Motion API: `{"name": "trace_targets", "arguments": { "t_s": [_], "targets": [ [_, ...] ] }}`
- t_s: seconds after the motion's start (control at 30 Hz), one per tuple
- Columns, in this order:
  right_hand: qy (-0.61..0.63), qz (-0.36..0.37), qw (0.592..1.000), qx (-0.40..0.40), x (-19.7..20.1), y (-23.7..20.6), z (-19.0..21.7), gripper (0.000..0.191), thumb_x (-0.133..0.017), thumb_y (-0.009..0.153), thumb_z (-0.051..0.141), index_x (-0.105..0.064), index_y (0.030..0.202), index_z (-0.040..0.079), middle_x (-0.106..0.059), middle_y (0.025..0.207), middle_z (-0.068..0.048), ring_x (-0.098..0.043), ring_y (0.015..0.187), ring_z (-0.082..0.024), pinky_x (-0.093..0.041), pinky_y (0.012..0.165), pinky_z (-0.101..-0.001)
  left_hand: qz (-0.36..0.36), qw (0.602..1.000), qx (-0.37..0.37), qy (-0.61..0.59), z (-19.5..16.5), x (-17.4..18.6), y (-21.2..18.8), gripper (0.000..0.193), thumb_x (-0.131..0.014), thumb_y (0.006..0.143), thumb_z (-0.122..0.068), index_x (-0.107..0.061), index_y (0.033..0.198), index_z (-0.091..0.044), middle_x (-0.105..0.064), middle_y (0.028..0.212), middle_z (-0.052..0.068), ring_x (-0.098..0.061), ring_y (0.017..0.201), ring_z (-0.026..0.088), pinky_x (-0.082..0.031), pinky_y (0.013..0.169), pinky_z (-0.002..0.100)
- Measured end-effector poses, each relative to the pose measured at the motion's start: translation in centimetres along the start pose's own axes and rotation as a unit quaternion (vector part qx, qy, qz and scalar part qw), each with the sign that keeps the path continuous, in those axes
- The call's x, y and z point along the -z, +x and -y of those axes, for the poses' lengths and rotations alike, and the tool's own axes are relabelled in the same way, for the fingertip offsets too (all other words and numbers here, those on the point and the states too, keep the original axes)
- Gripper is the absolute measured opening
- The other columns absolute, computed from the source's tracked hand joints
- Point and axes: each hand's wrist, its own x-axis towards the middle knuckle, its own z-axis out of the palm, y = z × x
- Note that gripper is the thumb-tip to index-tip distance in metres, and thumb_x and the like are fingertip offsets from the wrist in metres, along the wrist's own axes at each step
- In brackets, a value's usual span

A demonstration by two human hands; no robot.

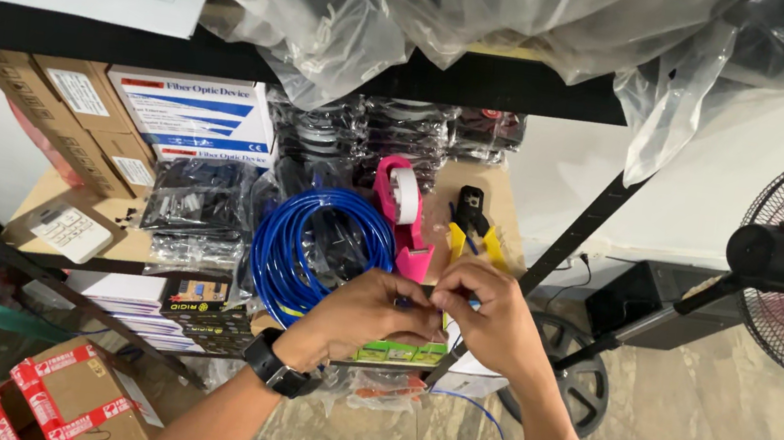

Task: The person works at a shelf bench with a coiled blue fiber optic cable. They use a yellow-handled stripping tool on the cable end, manipulate the stripped fibers and a connector by hand, handle a tape dispenser, and continue fitting components to the cable end. At the end they lift the coiled cable and carry it across the shop toward a chair.

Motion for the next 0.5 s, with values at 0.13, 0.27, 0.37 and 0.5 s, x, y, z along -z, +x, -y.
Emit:
{"name": "trace_targets", "arguments": {
  "t_s": [0.13, 0.27, 0.37, 0.5],
  "targets": [
    [0.031, 0.031, 0.999, -0.006, -0.1, -0.2, -0.1, 0.009, -0.074, 0.086, 0.003, -0.067, 0.088, -0.002, -0.068, 0.085, -0.005, -0.064, 0.076, -0.016, -0.052, 0.07, -0.0301, -0.018, 1.0, 0.01, 0.006, -0.1, -0.2, -0.7, 0.016, -0.074, 0.089, -0.009, -0.075, 0.097, 0.005, -0.078, 0.092, 0.009, -0.074, 0.084, 0.012, -0.061, 0.075, 0.025],
    [0.047, 0.053, 0.994, -0.081, 0.5, -0.2, 0.2, 0.011, -0.071, 0.089, 0.009, -0.07, 0.098, 0.002, -0.068, 0.086, -0.003, -0.059, 0.077, -0.012, -0.05, 0.069, -0.0287, -0.042, 0.999, -0.001, 0.016, -0.4, -0.2, -1.5, 0.017, -0.073, 0.089, -0.012, -0.075, 0.095, 0.004, -0.077, 0.085, 0.008, -0.075, 0.078, 0.013, -0.057, 0.064, 0.026],
    [0.003, 0.1, 0.985, -0.141, 1.5, -0.4, 0.6, 0.012, -0.07, 0.091, 0.013, -0.073, 0.097, 0.004, -0.069, 0.079, -0.003, -0.058, 0.071, -0.011, -0.049, 0.066, -0.0281, -0.067, 0.993, -0.021, 0.091, -0.7, -0.4, -1.9, 0.018, -0.074, 0.088, -0.015, -0.076, 0.094, 0.002, -0.075, 0.081, 0.007, -0.075, 0.074, 0.011, -0.056, 0.061, 0.026],
    [-0.052, 0.081, 0.99, -0.104, 1.6, -0.4, 1.1, 0.014, -0.073, 0.088, 0.015, -0.073, 0.092, 0.001, -0.068, 0.071, -0.005, -0.058, 0.064, -0.011, -0.048, 0.061, -0.0291, -0.076, 0.959, -0.105, 0.252, -0.9, -0.5, -2.0, 0.02, -0.078, 0.087, -0.016, -0.079, 0.096, 0.002, -0.078, 0.081, 0.006, -0.07, 0.073, 0.01, -0.055, 0.066, 0.025]
  ]
}}
